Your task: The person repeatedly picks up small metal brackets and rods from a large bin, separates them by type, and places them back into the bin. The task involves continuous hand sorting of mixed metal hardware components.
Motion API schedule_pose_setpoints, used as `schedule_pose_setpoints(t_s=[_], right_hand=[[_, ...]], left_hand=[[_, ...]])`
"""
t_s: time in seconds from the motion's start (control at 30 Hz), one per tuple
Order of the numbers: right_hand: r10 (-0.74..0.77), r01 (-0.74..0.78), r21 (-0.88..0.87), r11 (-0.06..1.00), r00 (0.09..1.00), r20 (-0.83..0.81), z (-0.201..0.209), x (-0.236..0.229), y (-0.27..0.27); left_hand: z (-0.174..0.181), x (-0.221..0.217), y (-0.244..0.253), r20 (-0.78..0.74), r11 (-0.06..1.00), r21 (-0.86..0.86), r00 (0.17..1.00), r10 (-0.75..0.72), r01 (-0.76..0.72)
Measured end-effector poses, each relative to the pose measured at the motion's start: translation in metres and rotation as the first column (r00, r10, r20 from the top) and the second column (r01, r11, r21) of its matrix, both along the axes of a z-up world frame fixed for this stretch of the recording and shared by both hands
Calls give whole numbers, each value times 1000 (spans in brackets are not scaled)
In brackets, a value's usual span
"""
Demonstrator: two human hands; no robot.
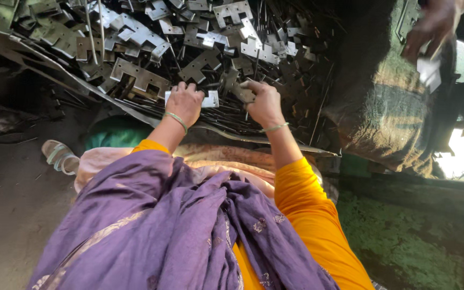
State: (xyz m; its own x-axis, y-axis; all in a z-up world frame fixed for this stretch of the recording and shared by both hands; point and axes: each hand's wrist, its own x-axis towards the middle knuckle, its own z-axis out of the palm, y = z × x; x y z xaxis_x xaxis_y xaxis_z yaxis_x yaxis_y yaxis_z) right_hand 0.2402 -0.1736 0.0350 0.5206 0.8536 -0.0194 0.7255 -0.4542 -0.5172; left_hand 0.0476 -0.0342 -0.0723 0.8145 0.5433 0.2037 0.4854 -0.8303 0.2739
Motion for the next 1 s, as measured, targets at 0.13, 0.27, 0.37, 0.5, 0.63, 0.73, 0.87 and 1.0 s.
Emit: schedule_pose_setpoints(t_s=[0.13,0.27,0.37,0.5,0.63,0.73,0.87,1.0], right_hand=[[45,-25,235,972,996,-79,19,17,-23],[-30,290,464,837,871,-491,35,45,-49],[28,760,316,568,366,-930,32,49,-59],[34,691,95,716,102,-994,27,20,-54],[142,307,356,882,548,-824,29,-34,-41],[107,-77,131,988,964,-242,20,-73,-30],[468,-458,272,847,883,29,6,-88,-32],[7,241,192,951,606,-796,6,-34,-46]], left_hand=[[-2,4,-8,57,998,22,996,-66,65],[5,15,-9,531,950,-295,844,73,104],[10,14,-6,575,386,-812,488,657,438],[31,-2,-9,192,-280,-579,462,866,766],[48,-5,-49,97,-504,-471,610,786,724],[40,4,-81,167,-472,-365,555,815,802],[22,16,-88,121,-542,-526,688,715,656],[22,8,-49,524,431,-809,823,219,400]])
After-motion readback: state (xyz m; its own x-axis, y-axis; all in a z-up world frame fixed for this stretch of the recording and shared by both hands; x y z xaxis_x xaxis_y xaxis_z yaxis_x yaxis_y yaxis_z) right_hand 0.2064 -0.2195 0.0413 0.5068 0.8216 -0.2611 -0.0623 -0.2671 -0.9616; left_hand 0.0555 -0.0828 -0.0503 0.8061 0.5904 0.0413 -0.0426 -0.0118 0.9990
